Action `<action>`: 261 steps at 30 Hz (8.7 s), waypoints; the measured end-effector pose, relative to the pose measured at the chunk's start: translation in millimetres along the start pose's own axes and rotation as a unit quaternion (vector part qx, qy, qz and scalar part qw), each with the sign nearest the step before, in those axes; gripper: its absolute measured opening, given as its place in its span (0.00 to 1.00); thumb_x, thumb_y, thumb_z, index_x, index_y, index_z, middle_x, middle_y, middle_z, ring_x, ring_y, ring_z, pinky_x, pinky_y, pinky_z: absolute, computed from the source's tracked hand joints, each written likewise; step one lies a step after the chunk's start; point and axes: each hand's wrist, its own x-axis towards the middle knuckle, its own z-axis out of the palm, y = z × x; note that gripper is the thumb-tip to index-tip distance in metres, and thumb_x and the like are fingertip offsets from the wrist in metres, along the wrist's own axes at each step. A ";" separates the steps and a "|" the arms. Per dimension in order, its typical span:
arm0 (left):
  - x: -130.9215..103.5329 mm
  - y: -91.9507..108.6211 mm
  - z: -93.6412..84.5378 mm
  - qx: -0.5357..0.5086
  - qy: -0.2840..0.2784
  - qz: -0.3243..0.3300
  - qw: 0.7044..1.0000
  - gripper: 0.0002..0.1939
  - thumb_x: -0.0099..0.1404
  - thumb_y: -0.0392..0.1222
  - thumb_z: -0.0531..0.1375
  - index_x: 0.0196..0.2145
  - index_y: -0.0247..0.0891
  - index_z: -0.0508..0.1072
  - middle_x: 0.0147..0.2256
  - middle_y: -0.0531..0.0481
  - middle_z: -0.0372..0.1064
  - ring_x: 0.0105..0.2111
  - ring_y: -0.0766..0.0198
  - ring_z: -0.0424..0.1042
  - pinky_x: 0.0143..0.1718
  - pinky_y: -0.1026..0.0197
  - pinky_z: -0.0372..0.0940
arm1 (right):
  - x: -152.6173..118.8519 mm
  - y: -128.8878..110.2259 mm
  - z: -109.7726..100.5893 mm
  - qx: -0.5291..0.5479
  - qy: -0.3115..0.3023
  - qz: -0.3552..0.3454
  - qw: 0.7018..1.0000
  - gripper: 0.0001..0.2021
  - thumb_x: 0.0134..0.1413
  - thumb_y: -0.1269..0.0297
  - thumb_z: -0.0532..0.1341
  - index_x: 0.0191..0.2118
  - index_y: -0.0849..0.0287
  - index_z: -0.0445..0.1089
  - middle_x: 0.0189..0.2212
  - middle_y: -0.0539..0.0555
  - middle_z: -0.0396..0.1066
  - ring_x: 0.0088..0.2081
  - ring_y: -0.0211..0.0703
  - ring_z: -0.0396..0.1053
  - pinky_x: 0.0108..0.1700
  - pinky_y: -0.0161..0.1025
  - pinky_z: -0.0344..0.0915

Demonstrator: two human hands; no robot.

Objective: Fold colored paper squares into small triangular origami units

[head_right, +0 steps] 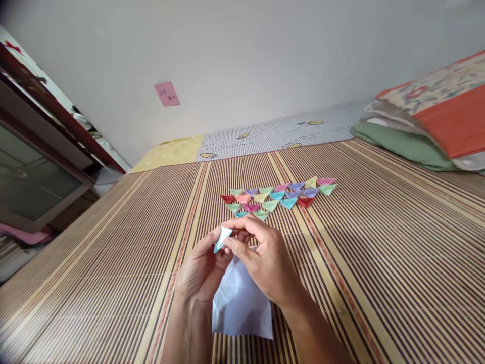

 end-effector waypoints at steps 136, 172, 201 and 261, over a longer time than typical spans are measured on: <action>5.1 -9.0 -13.0 0.218 0.030 0.219 0.951 0.14 0.57 0.47 0.74 0.26 0.36 0.77 0.23 0.54 0.67 0.23 0.71 0.63 0.26 0.67 0.61 | -2.3 9.6 20.4 0.019 -0.034 0.083 0.996 0.15 0.63 0.59 0.59 0.26 0.56 0.63 0.21 0.45 0.58 0.24 0.36 0.55 0.26 0.36 0.52; -3.9 9.2 -15.0 0.278 -0.124 0.216 0.928 0.10 0.60 0.39 0.72 0.41 0.42 0.85 0.35 0.46 0.81 0.34 0.62 0.78 0.38 0.62 0.74 | 0.6 8.9 -9.8 0.067 0.003 0.005 0.998 0.07 0.59 0.70 0.65 0.43 0.56 0.78 0.38 0.53 0.79 0.38 0.43 0.79 0.43 0.40 0.77; -10.2 12.7 -11.4 0.320 -0.144 0.261 0.899 0.05 0.63 0.38 0.70 0.29 0.40 0.82 0.32 0.47 0.76 0.34 0.62 0.73 0.37 0.61 0.69 | -0.6 -3.1 -5.5 -0.016 0.015 -0.042 0.999 0.08 0.66 0.62 0.64 0.33 0.55 0.73 0.27 0.49 0.73 0.28 0.39 0.71 0.32 0.36 0.68; -12.1 3.5 -6.4 0.324 -0.060 0.223 0.917 0.09 0.62 0.43 0.72 0.30 0.35 0.79 0.27 0.52 0.72 0.28 0.69 0.68 0.32 0.67 0.64 | 0.2 -3.4 5.8 -0.099 0.044 -0.053 0.993 0.13 0.64 0.66 0.59 0.27 0.58 0.67 0.22 0.47 0.63 0.25 0.37 0.62 0.28 0.36 0.58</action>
